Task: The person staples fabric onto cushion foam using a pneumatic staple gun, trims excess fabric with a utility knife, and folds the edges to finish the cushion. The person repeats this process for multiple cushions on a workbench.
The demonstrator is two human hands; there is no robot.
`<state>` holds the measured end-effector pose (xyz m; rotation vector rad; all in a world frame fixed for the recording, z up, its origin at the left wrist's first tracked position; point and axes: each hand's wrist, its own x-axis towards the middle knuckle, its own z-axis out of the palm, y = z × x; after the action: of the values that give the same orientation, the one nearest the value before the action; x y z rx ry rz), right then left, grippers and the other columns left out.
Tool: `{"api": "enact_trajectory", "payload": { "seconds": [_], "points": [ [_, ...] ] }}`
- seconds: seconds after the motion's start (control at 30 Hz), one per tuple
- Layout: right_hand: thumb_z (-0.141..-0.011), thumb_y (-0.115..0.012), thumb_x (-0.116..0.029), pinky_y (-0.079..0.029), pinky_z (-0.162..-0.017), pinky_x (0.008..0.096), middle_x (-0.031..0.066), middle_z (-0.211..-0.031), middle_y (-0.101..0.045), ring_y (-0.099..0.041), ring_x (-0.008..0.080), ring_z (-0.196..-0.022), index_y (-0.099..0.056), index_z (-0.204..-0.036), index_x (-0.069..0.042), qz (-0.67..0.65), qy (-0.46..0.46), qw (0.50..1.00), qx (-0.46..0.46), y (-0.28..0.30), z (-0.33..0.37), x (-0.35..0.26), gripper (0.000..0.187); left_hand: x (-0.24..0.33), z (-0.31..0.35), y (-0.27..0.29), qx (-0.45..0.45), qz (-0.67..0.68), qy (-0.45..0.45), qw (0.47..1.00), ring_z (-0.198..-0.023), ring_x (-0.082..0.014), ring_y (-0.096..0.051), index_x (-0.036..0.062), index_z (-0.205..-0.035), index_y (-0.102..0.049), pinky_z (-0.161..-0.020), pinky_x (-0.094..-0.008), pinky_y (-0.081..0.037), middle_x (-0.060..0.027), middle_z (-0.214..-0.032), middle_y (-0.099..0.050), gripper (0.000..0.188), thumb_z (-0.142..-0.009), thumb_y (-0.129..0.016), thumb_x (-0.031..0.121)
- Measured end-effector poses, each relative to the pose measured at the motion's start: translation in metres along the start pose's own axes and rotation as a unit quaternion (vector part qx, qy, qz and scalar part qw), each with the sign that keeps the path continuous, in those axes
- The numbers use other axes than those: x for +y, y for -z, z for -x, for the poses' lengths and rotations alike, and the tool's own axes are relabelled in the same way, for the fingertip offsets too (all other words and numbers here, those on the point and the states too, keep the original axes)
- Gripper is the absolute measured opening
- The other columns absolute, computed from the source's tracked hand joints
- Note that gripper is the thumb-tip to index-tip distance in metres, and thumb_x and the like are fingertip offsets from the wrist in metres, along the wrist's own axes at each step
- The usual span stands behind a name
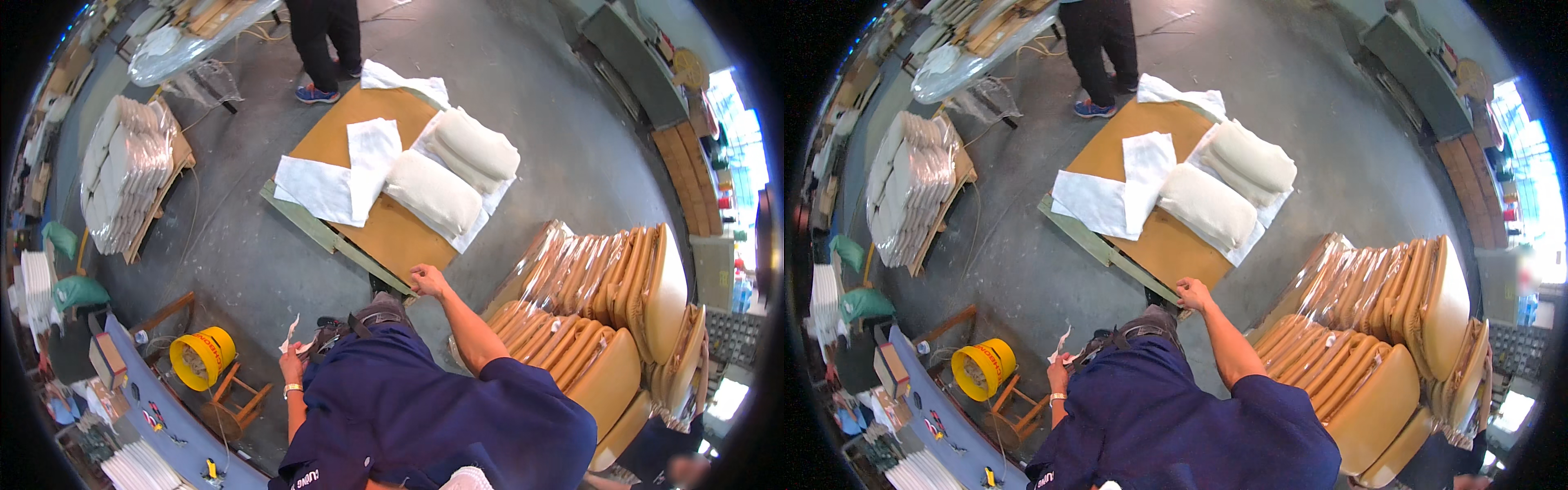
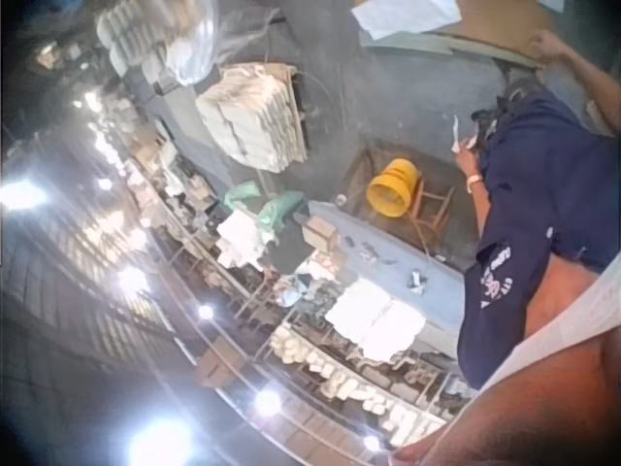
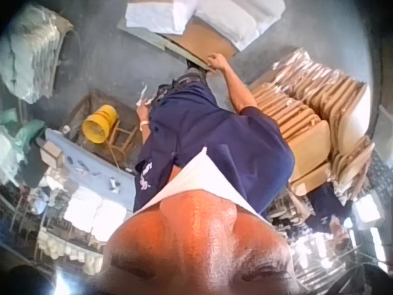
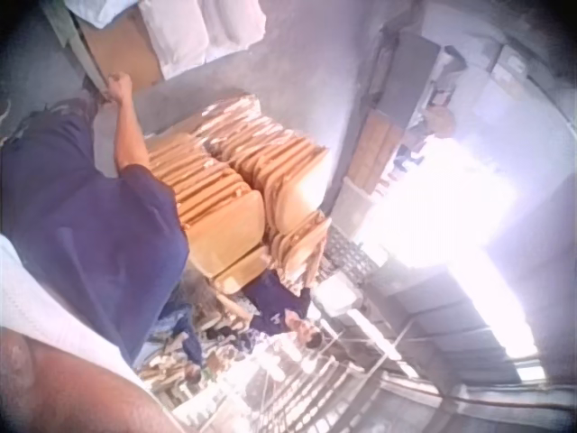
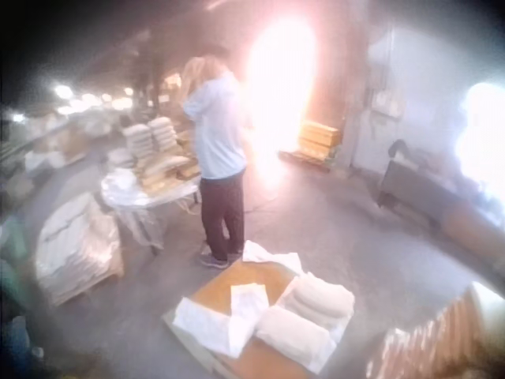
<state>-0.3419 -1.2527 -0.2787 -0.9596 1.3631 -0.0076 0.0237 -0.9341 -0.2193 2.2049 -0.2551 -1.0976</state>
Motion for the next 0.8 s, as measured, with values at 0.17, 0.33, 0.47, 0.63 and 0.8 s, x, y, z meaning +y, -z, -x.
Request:
{"api": "enact_trajectory", "payload": {
  "seconds": [0.17, 0.33, 0.47, 0.63, 0.8],
  "points": [
    [-0.104, -0.059, -0.02, -0.06, -0.077, 0.0321, 0.0101, -0.116, -0.069, -0.071, 0.0188, -0.093, -0.059, -0.139, -0.008, 0.081, 0.094, 0.988, -0.096, -0.04, -0.003, -0.041, 0.038, 0.032, 0.014, 0.0, -0.074, 0.193, 0.037, 0.978, -0.082, -0.0199, -0.073, 0.0005, -0.114, -0.073, -0.072, -0.0325, -0.057, -0.0105, -0.1, -0.077, 0.045, -0.108, -0.046, 0.036],
    [-0.106, -0.058, -0.03, -0.055, -0.091, 0.0313, 0.0063, -0.124, -0.069, -0.066, 0.0153, -0.108, -0.057, -0.146, -0.013, 0.186, 0.225, 0.896, -0.334, -0.185, 0.095, -0.178, 0.043, 0.107, 0.068, 0.046, -0.204, -0.083, -0.163, 0.962, -0.067, -0.0148, -0.066, 0.0084, -0.109, -0.077, -0.063, -0.0365, -0.052, -0.0105, -0.08, -0.074, 0.043, -0.108, -0.048, 0.04],
    [-0.109, -0.052, -0.035, -0.053, -0.095, 0.0299, 0.0073, -0.123, -0.068, -0.065, 0.0164, -0.106, -0.062, -0.141, -0.012, 0.257, 0.265, 0.784, -0.499, -0.328, 0.121, -0.17, 0.041, 0.066, 0.087, 0.082, -0.14, -0.156, -0.213, 0.954, -0.064, -0.0272, -0.064, 0.0096, -0.104, -0.076, -0.066, -0.0439, -0.049, -0.0178, -0.072, -0.067, 0.038, -0.104, -0.051, 0.038],
    [-0.112, -0.047, -0.039, -0.051, -0.078, 0.0271, 0.0021, -0.093, -0.067, -0.061, 0.0108, -0.083, -0.069, -0.12, -0.003, 0.341, 0.109, 0.775, -0.522, -0.437, 0.144, -0.1, 0.043, -0.018, 0.117, 0.163, -0.013, -0.026, -0.157, 0.987, -0.071, -0.0376, -0.066, 0.0063, -0.097, -0.074, -0.069, -0.047, -0.05, -0.0201, -0.076, -0.069, 0.036, -0.099, -0.056, 0.038],
    [-0.107, -0.059, -0.035, -0.045, -0.06, 0.0278, -0.0028, -0.075, -0.059, -0.054, 0.0083, -0.067, -0.07, -0.102, -0.004, 0.419, 0.148, 0.679, -0.585, -0.508, 0.161, -0.085, 0.033, -0.123, 0.161, 0.213, 0.15, 0.011, -0.06, 0.987, -0.075, -0.0348, -0.07, 0.0081, -0.09, -0.077, -0.069, -0.0447, -0.052, -0.0153, -0.079, -0.073, 0.035, -0.095, -0.062, 0.039]
  ]
}}
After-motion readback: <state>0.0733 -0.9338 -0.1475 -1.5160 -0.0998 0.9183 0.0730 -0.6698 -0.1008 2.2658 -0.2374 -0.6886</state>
